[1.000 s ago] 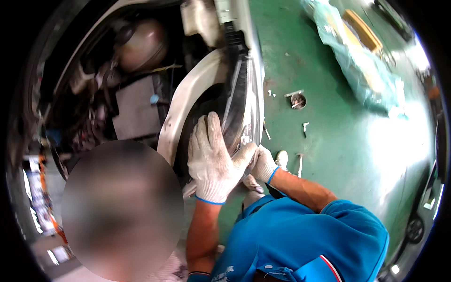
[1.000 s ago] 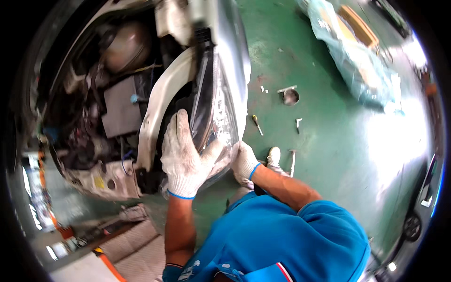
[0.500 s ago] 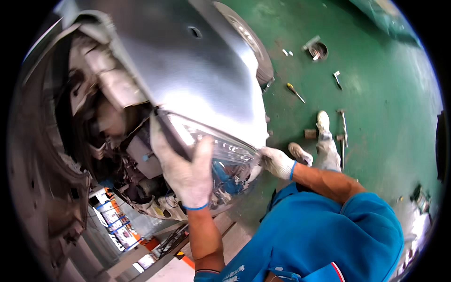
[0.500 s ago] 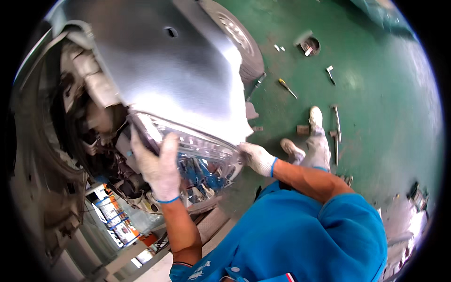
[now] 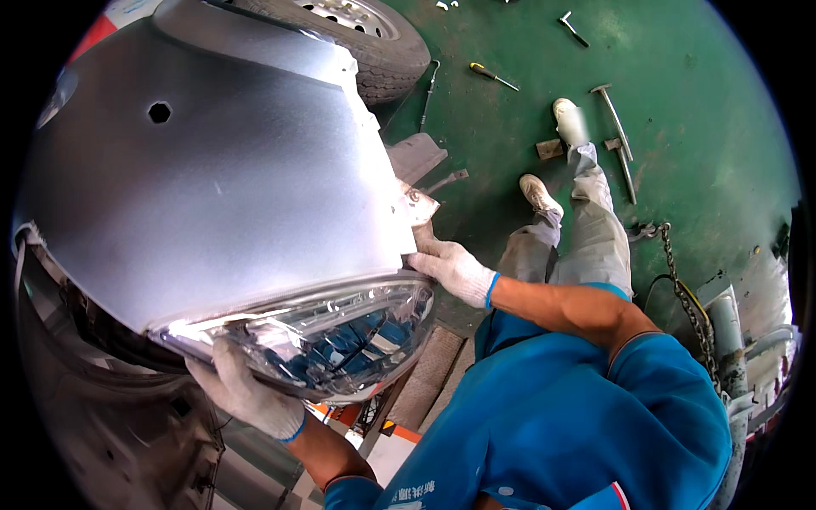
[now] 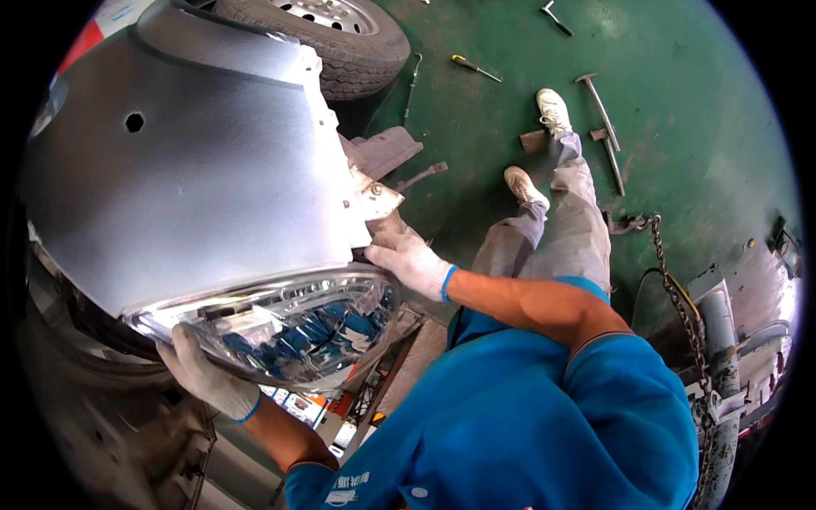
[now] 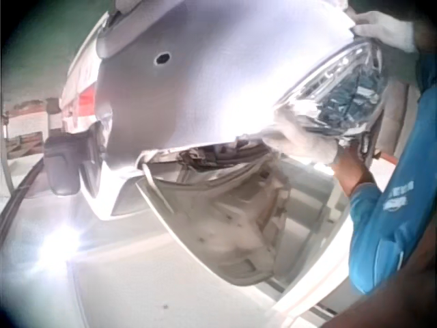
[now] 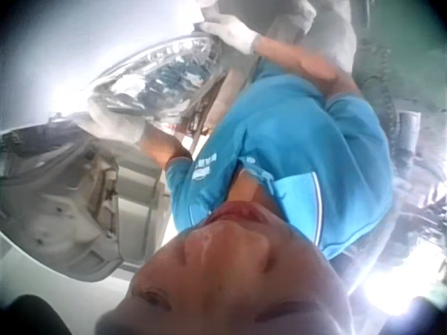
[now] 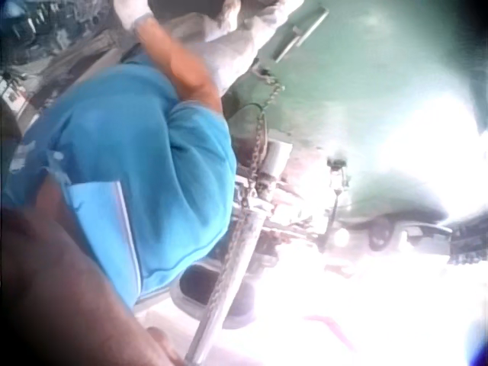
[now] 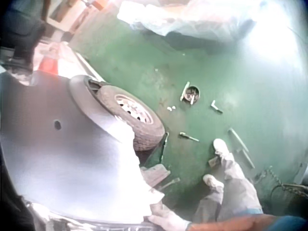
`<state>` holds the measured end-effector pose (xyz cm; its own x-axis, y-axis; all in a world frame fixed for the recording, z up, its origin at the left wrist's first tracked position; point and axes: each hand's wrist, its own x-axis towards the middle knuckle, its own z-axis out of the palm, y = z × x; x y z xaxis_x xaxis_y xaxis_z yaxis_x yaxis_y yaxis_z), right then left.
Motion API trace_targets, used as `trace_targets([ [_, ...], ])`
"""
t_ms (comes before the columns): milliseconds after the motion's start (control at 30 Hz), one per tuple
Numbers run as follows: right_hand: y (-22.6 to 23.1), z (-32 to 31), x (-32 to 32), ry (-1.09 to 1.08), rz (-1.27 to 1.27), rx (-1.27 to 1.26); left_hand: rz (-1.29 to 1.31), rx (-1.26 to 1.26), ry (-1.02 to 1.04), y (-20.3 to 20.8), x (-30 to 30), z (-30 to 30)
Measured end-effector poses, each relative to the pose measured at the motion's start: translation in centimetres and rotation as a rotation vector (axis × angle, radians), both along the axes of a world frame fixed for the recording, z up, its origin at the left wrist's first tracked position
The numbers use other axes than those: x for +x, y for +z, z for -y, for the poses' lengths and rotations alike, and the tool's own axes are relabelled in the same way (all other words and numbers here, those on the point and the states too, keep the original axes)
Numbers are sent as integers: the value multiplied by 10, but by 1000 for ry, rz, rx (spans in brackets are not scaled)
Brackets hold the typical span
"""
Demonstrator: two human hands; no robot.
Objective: The person repeatedly attempts to install a car headlight into the front bumper assembly. They use a hammer to tap the metal frame and adjust the headlight position multiple times, removing and reinserting the unit throughout the clip.
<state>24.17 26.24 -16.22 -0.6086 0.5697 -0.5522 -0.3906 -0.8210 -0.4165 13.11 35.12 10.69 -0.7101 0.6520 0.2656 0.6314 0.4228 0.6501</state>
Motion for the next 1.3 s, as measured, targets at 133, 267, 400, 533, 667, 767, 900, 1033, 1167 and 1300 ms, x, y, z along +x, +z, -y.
trace_targets([
  [133, 4, 1, -3, -101, -31, 31, 6, -35, -69, 11, -9, 4],
  [267, -8, -5, 4, -91, -126, 130, -477, -209, -137, 16, -24, 2],
  [400, -17, -7, 9, 25, -39, 244, -569, -207, -173, 8, -13, -5],
  [533, -19, -12, 13, 99, -9, 250, -1004, -441, -236, 14, -18, -3],
  [667, -22, -11, 12, 151, -100, 193, -339, -153, -151, 12, 1, -16],
  [767, -17, -19, 18, 185, -99, 197, -216, -173, -72, 17, 9, -27],
  [900, -12, -29, 23, 217, -80, 207, -189, -183, -196, 20, 1, -35],
  [1033, -17, -40, 28, 289, -140, 256, -179, -274, -173, 25, -6, -28],
  [1167, -16, -50, 31, 320, -319, 198, -171, -322, -186, 27, -10, -24],
  [1300, -22, -52, 33, 437, -291, 243, -333, -313, -315, 28, -20, -24],
])
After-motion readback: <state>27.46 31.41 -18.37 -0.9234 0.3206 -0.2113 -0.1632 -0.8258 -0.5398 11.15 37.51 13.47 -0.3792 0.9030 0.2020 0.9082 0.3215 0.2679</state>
